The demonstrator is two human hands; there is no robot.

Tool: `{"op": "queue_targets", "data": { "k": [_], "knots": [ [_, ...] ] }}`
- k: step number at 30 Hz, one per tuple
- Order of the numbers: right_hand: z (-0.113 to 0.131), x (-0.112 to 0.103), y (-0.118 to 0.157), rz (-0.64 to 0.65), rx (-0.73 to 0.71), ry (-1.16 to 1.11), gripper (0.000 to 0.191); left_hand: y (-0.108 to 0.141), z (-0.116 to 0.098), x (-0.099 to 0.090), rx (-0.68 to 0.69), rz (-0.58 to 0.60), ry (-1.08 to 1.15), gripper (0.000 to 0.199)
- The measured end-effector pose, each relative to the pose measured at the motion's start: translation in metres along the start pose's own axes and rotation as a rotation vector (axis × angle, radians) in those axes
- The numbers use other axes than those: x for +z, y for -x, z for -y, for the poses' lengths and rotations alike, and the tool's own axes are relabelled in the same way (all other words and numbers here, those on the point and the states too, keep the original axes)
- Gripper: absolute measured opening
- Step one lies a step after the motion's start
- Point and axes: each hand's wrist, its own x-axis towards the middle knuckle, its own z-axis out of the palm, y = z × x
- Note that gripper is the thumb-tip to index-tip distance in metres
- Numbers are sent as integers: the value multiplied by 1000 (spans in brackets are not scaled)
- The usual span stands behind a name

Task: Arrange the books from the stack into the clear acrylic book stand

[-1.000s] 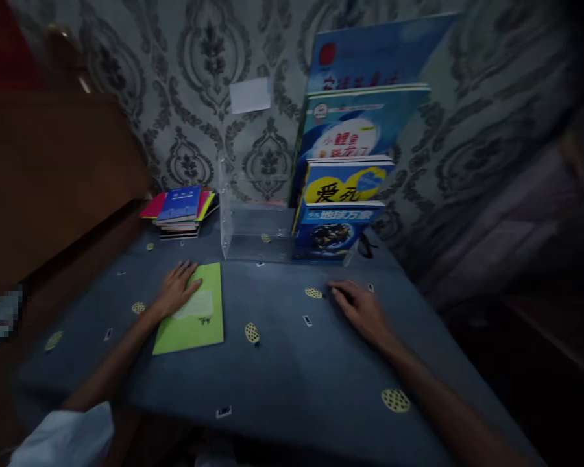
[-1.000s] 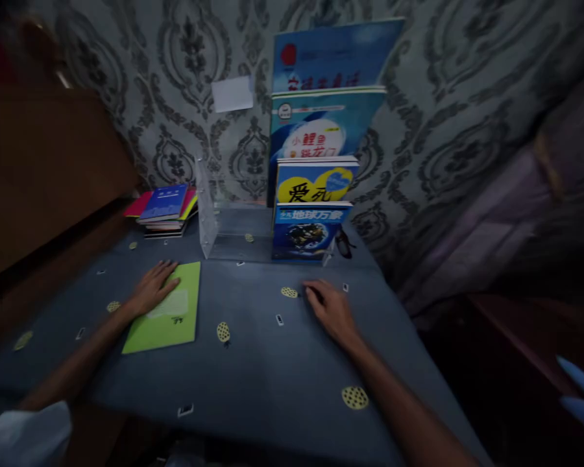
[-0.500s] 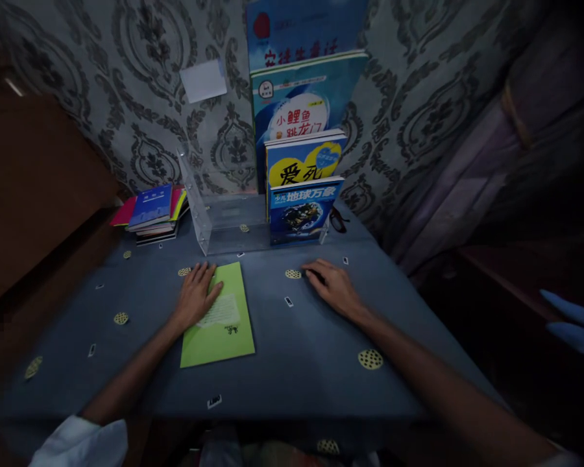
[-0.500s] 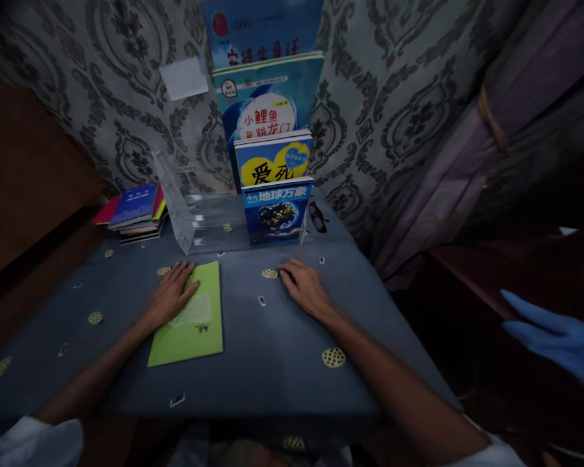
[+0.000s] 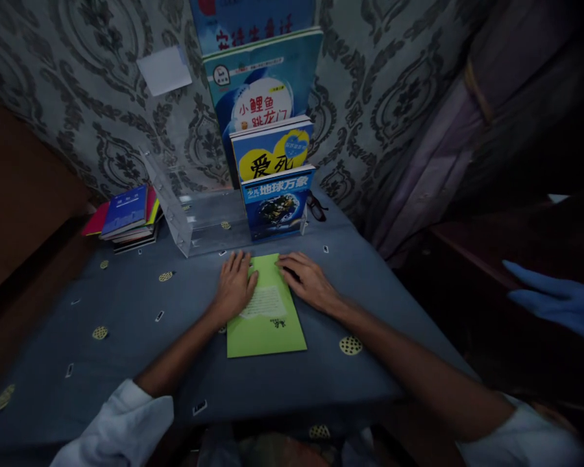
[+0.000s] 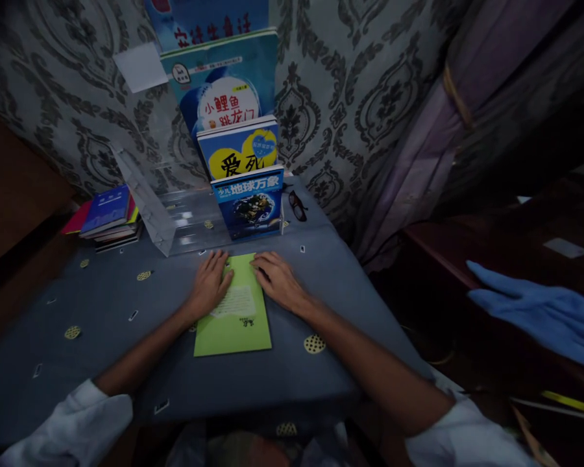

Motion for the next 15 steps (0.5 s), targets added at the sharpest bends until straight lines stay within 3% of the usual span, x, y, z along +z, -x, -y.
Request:
{"op": "queue_targets", "data": {
  "k": [3, 7, 11, 15],
  "knots": [
    [-5, 1, 2, 0, -4, 21, 27, -5, -5, 4, 22, -29, 132, 50],
    [-10, 1, 3, 17, 37, 69, 25, -1, 14, -10, 42, -96, 274, 43],
    [-13, 2, 4, 9, 85, 111, 25, 15, 34, -33, 90, -99, 228, 37],
    [-11, 2, 3, -4, 116, 67, 24, 25, 39, -41, 158, -51, 137, 35]
  ]
}}
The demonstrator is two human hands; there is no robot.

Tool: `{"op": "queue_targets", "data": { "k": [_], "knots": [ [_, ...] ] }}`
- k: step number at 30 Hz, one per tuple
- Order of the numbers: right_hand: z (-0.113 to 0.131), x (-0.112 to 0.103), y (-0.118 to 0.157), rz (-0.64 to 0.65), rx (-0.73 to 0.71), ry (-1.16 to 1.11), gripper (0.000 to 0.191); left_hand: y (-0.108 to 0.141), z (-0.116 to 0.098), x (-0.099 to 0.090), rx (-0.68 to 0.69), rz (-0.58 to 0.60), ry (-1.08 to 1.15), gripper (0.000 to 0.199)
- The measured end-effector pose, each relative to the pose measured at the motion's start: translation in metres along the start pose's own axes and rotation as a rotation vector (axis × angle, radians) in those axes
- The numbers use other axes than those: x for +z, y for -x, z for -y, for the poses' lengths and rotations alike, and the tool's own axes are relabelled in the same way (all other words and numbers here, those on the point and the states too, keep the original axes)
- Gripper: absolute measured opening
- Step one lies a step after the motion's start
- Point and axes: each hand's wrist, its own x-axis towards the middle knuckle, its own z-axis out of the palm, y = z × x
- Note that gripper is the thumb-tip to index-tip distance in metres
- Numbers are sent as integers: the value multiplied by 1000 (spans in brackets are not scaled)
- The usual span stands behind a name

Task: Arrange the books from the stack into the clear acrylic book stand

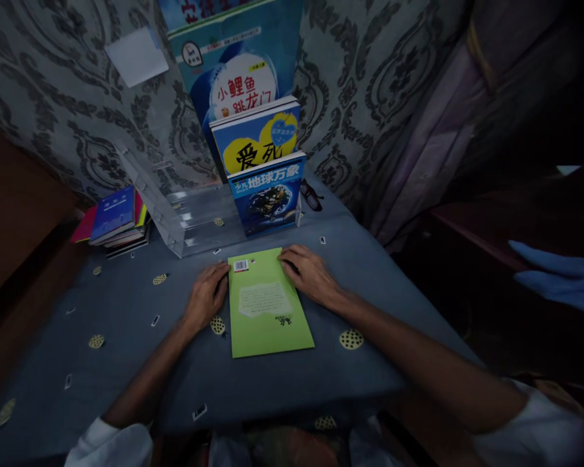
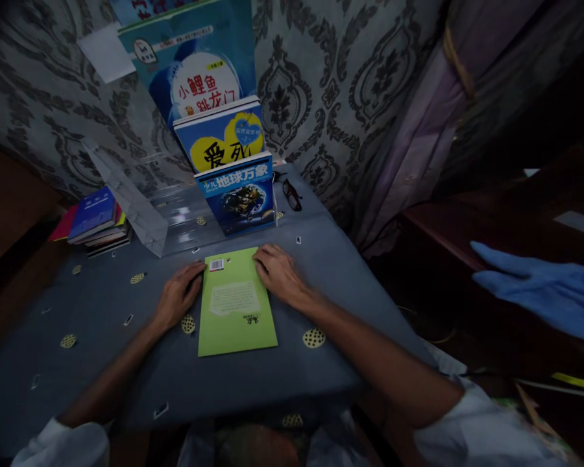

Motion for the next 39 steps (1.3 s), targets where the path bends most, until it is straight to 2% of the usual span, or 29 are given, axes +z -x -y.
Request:
{"op": "queue_targets", "data": {
  "k": [7, 13, 27, 39],
  "knots": [
    [2, -4, -1, -37, 66, -133, 27, -7, -3, 8, 106, -22, -48, 37],
    [0, -9, -2, -91, 113, -175, 32, -20, -17, 13, 180, 23, -74, 38],
    [-6, -7, -2, -167, 170, -235, 31, -62, -49, 45, 362, 98, -57, 39],
    [-10, 3, -2, -88, 65, -169, 35, -73, -55, 50, 386, 147, -67, 43]
  ]
}}
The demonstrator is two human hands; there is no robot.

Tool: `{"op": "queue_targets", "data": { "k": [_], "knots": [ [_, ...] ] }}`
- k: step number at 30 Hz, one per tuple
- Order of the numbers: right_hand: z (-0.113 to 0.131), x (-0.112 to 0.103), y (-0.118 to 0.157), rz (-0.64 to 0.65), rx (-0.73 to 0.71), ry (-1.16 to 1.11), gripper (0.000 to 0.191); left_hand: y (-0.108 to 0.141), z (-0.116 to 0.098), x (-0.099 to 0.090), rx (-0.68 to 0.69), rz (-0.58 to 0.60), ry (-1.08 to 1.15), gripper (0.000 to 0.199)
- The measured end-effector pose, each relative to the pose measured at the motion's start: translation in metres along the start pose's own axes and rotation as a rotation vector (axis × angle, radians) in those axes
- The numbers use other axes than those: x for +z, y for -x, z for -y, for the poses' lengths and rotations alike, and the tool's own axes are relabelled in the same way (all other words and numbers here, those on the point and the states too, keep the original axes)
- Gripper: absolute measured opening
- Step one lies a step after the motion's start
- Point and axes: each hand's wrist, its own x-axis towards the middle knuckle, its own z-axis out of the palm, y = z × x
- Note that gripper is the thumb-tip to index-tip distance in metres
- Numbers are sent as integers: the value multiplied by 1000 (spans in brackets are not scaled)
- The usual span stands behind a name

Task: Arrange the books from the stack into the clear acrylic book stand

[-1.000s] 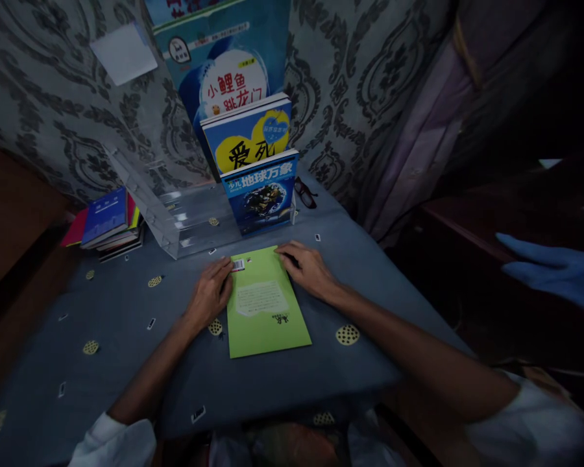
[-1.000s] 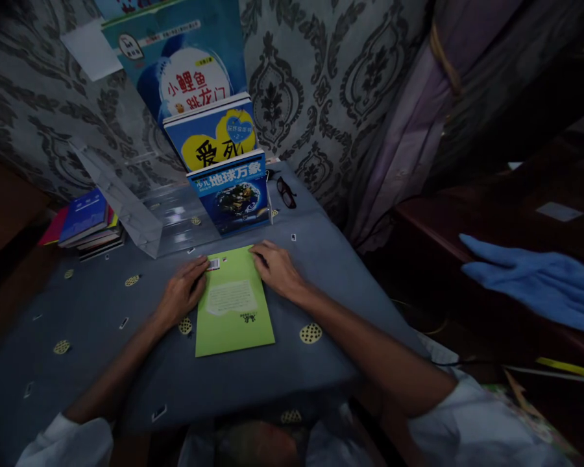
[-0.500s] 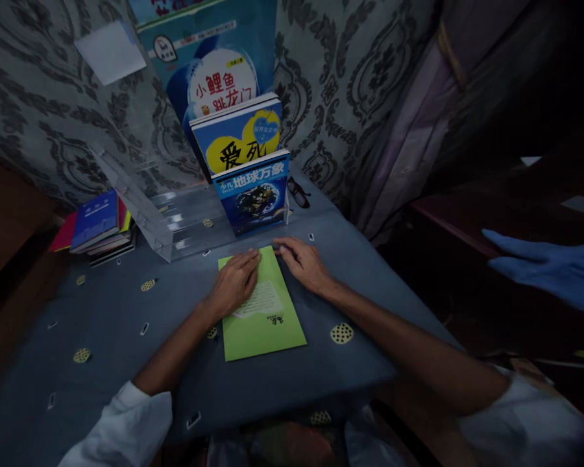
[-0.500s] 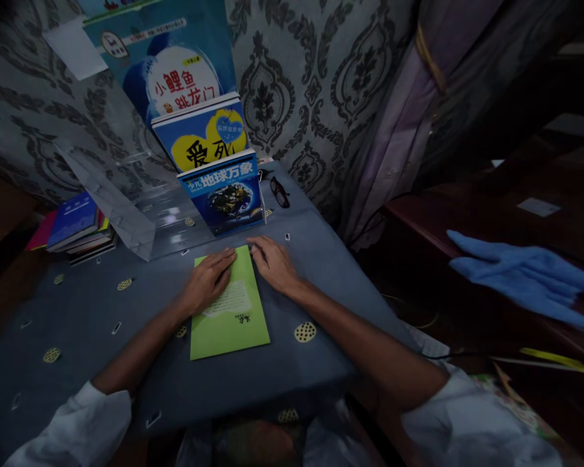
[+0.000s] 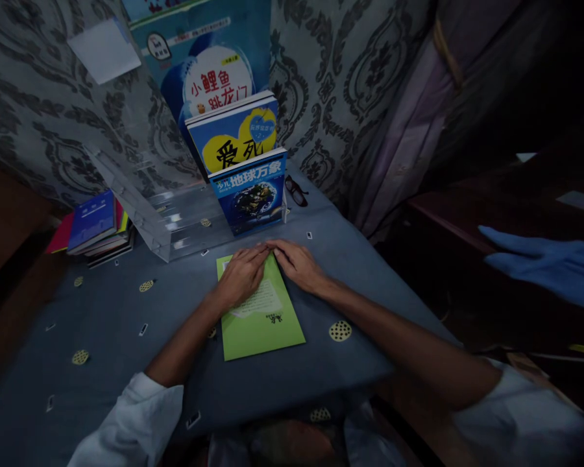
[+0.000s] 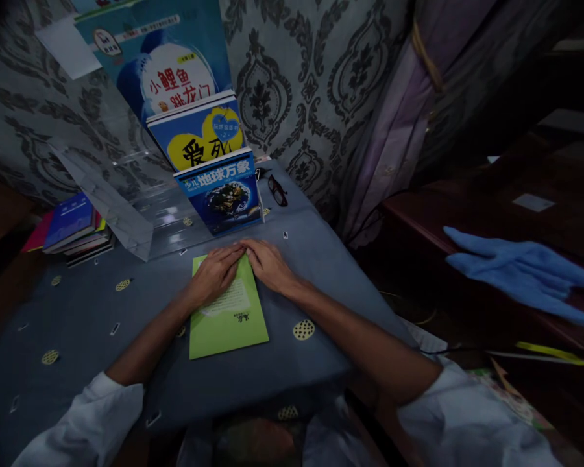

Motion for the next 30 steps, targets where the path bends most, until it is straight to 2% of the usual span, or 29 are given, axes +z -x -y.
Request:
{"op": "queue_targets", "data": {
  "k": [7, 14, 22, 30],
  "knots": [
    [-4, -3, -4, 39, -4, 33, 37, 1, 4, 3, 15, -32, 14, 41],
    [-7, -3, -5, 70, 2, 57, 38, 6, -2, 0, 122, -31, 26, 38],
    [-3, -4, -5, 94, 8, 75, 37, 25, -31, -5, 234, 25, 98, 40],
    [-2, -6, -4, 117, 9, 68, 37, 53, -71, -21, 257, 152, 186, 40]
  ]
}}
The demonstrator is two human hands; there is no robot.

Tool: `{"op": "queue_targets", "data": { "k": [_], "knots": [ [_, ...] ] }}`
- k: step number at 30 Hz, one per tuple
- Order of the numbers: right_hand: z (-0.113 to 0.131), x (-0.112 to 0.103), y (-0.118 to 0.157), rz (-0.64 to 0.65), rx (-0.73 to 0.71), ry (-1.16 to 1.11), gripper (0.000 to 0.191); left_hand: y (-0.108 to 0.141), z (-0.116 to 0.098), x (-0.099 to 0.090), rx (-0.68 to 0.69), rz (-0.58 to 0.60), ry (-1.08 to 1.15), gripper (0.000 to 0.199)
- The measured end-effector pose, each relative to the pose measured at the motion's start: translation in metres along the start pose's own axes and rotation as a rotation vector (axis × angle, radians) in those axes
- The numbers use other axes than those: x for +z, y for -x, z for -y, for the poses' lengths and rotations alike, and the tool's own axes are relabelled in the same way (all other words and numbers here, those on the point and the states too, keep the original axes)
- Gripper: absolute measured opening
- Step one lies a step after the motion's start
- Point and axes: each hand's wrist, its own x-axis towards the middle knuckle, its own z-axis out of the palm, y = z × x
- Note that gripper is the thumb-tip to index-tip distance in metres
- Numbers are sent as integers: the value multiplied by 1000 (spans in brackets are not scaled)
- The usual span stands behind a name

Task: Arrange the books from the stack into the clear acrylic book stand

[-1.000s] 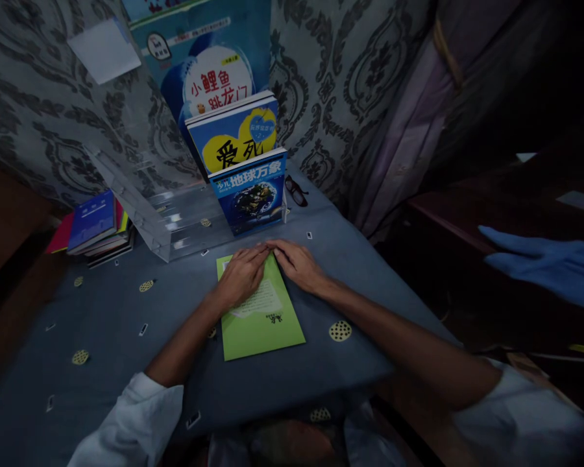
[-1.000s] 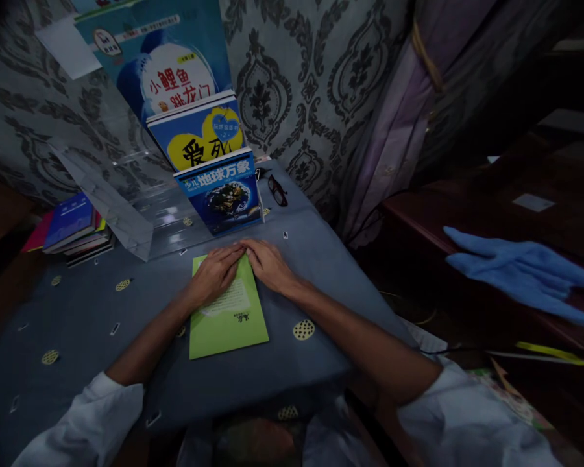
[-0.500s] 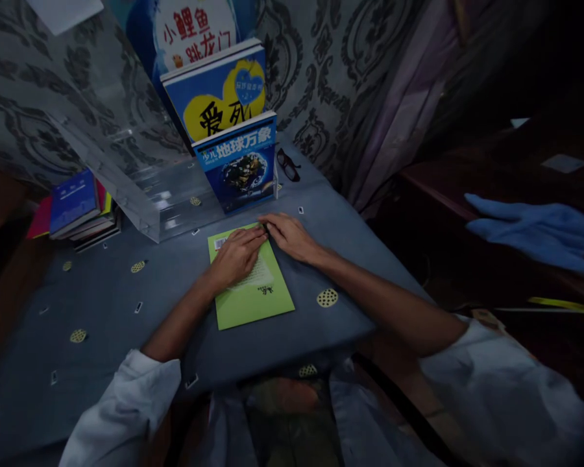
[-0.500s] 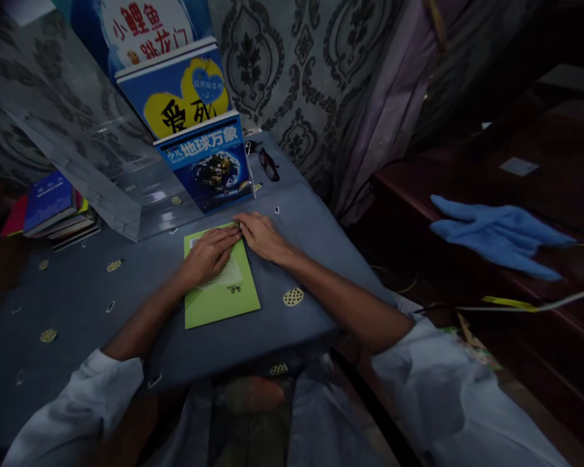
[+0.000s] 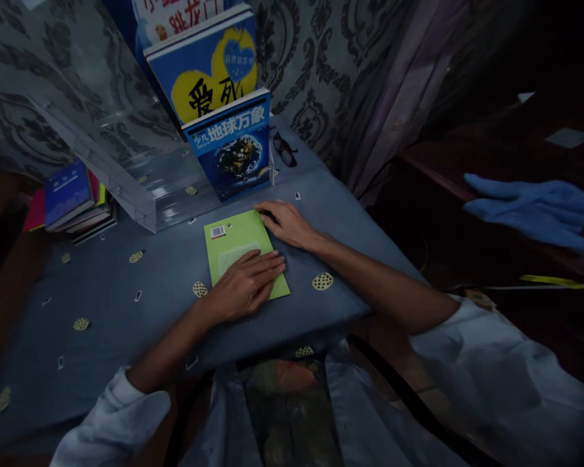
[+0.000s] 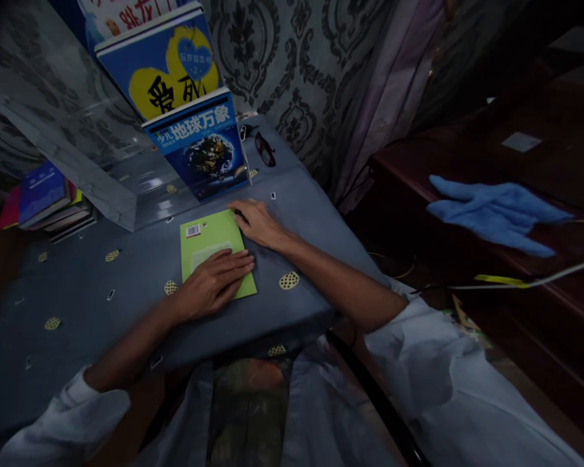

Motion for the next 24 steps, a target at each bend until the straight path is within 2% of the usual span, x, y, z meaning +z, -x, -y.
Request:
{"op": "queue_targets", "data": {
  "k": [4, 8, 14, 20, 24],
  "knots": [
    [0, 0, 0, 11, -9, -3, 37, 10, -20, 0, 20, 49, 28, 42],
    [1, 0, 1, 14, -19, 14, 36, 16, -29, 4, 31, 62, 12, 42],
    [1, 1, 2, 23, -32, 55, 35, 20, -28, 11, 31, 69, -7, 43],
    [2, 2, 4, 26, -62, 74, 34, 22, -26, 12, 13, 130, -23, 61],
    [1, 3, 4, 27, -80, 69, 34, 17, -20, 13, 9, 123, -68, 56]
  ]
}}
